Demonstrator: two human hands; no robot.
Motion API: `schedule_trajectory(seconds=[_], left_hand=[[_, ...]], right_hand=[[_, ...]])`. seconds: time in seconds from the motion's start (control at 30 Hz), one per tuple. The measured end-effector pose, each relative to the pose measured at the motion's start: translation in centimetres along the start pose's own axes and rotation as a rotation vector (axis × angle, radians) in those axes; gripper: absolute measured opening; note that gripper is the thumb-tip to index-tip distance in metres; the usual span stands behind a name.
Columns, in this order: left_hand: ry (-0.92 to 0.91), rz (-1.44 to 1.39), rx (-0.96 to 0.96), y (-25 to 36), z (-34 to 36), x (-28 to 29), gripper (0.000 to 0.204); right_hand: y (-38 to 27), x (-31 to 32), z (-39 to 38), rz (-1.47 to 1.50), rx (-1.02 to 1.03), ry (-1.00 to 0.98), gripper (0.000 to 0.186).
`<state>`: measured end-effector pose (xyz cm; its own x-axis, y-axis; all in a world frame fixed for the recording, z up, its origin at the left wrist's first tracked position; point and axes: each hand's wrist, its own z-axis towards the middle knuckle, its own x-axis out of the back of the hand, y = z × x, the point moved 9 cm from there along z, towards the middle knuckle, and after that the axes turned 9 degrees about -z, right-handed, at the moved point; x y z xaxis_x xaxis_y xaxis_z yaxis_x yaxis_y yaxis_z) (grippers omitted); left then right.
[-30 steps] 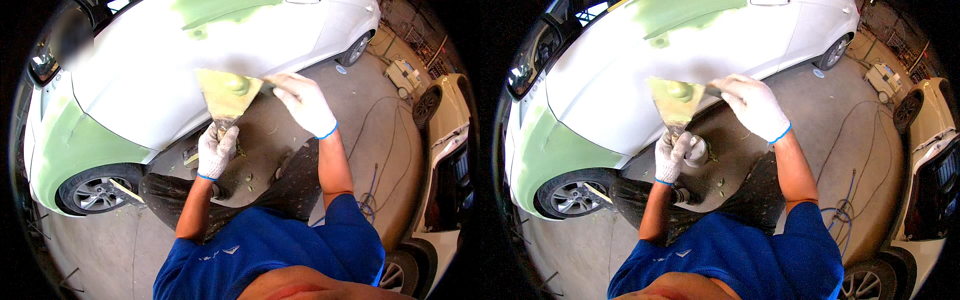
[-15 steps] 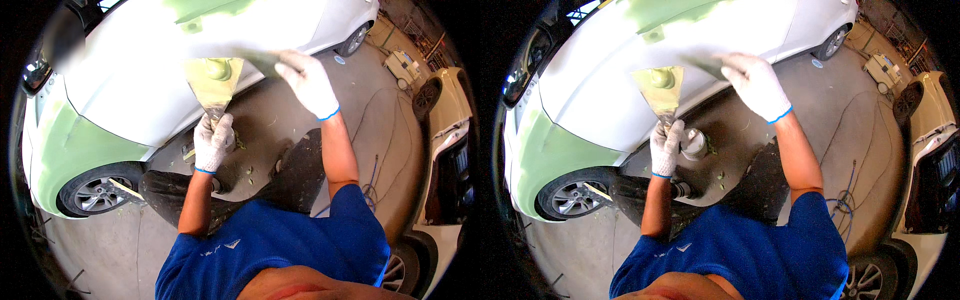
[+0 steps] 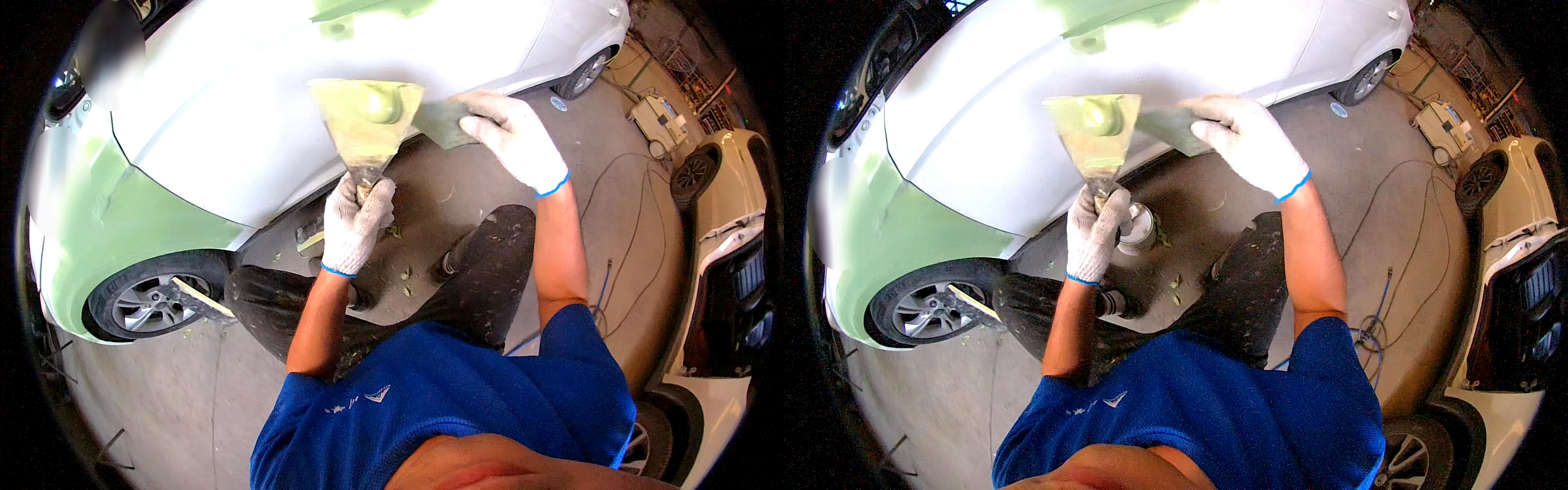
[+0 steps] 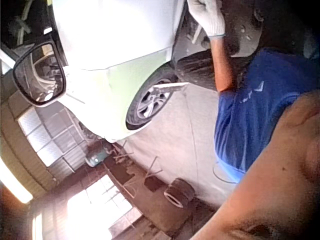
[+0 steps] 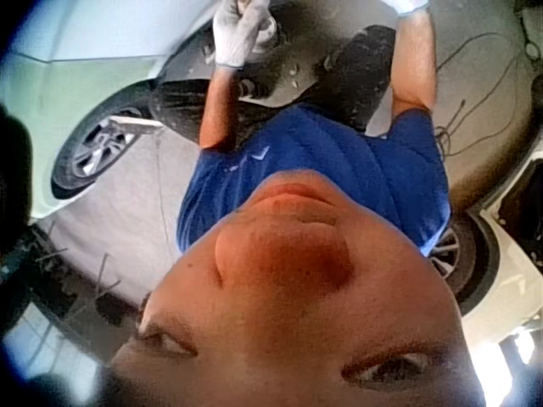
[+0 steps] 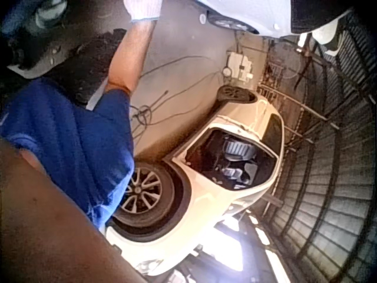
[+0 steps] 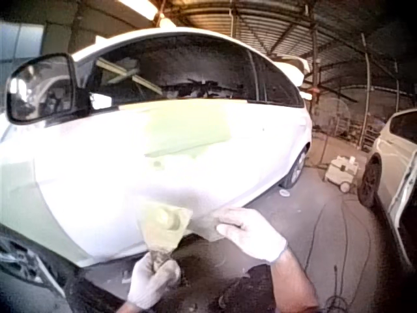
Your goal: The person scoops green body filler from a container with a putty knife, spreads it onto the car's front fender, and smooths the surface with the tool. The person repeatedly applies and levels the filler across the fender area.
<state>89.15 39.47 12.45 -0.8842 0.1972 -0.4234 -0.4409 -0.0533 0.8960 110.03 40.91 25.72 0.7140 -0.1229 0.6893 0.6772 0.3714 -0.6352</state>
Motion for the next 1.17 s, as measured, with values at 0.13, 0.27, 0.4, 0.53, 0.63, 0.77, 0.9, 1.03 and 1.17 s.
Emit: schedule_trajectory(seconds=[0.13, 0.27, 0.4, 0.53, 0.63, 0.77, 0.9, 1.03, 1.17], left_hand=[[-0.184, 0.096, 0.190, -2.1, 0.0, 0.9, 0.018], [-0.166, -0.006, 0.274, -3.9, 1.0, 2.0, 0.015], [-0.199, -0.031, 0.287, -4.6, 3.4, 3.4, 0.015], [-0.230, 0.036, 0.396, -5.8, 5.9, 3.5, 0.018], [-0.179, -0.049, 0.317, -2.8, 7.5, 3.2, 0.020], [-0.254, 0.158, 0.447, -5.7, 8.7, 1.9, 0.019], [-0.079, 0.033, 0.517, -4.0, 9.5, 1.4, 0.019], [-0.090, 0.096, 0.434, -1.3, 10.0, 1.2, 0.014], [-0.207, 0.149, 0.530, -3.2, 8.6, 1.7, 0.015]], right_hand=[[2.2, 0.1, 1.1, 0.516, 0.006, 0.193, 0.046], [4.1, -3.5, 1.7, 0.242, -0.138, 0.051, 0.057], [6.8, -5.4, 5.1, 0.586, -0.119, 0.015, 0.054], [8.6, -7.6, 7.6, 0.667, -0.200, 0.006, 0.046], [10.9, -9.3, 8.6, 0.547, -0.168, -0.088, 0.040], [11.1, -10.8, 8.6, 0.975, -0.287, -0.095, 0.042], [11.7, -11.0, 7.3, 1.007, -0.339, -0.423, 0.050], [18.8, 0.0, 9.8, 0.586, -0.337, 0.123, 0.059], [13.6, 14.3, 16.7, -0.245, 0.055, 0.594, 0.039]])
